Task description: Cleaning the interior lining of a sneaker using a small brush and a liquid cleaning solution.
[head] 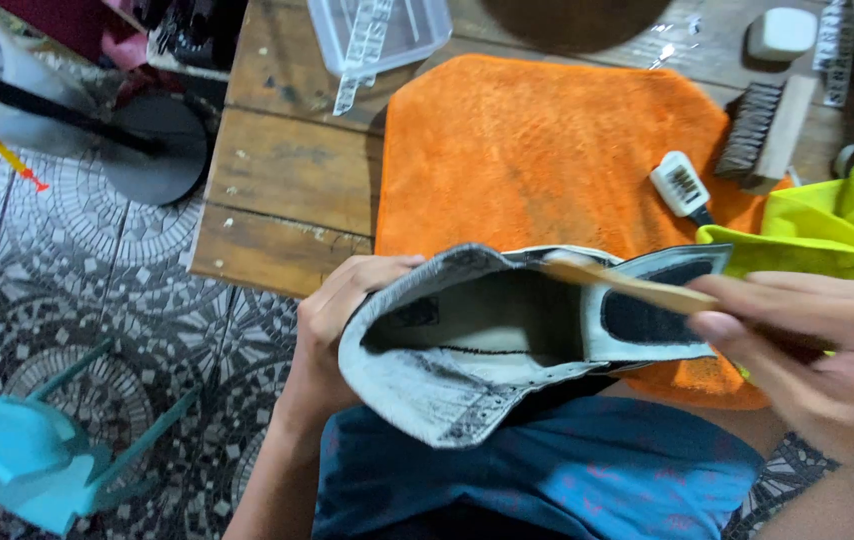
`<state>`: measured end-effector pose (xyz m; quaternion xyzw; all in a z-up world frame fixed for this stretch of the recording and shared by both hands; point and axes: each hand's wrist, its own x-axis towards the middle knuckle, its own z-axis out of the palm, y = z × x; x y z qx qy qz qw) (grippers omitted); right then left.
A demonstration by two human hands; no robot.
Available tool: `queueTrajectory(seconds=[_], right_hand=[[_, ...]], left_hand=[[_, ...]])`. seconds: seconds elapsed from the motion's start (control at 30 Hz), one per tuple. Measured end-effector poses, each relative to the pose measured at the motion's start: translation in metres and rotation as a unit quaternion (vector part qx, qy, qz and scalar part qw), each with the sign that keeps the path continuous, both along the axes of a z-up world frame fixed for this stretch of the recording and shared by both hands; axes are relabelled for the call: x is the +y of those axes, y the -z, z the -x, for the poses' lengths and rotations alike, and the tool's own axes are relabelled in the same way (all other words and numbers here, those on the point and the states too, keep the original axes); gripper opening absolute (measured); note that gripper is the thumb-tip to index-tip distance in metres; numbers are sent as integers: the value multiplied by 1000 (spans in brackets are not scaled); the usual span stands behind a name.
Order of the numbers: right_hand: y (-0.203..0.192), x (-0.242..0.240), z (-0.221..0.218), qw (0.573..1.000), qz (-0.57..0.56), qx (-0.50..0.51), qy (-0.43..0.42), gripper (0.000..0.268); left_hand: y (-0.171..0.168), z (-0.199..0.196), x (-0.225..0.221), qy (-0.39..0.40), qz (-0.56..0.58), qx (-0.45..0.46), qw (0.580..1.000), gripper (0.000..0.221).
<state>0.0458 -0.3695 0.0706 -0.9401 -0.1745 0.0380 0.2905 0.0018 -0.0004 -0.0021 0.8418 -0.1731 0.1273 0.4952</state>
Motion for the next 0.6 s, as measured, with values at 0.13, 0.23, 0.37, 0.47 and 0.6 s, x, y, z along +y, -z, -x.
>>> queueTrajectory(seconds=[0.13,0.23,0.37,0.47,0.6], right_hand=[[28,-50,12,989,-4,58,135,31],[62,-79,17,979,-41,14,199,32],[86,-98,4,949,-207,-2,238,38],[76,-102,-36,957,-184,-3,224,70],[95,-121,-121,979,-144,-34,140,60]], left_hand=[[0,-8,0,30,60,-1,998,36],[-6,-19,0,42,57,0,998,28],[-19,-40,4,89,58,-5,994,37],[-26,-59,1,97,68,-13,993,34],[-11,-84,-10,137,69,-31,988,34]])
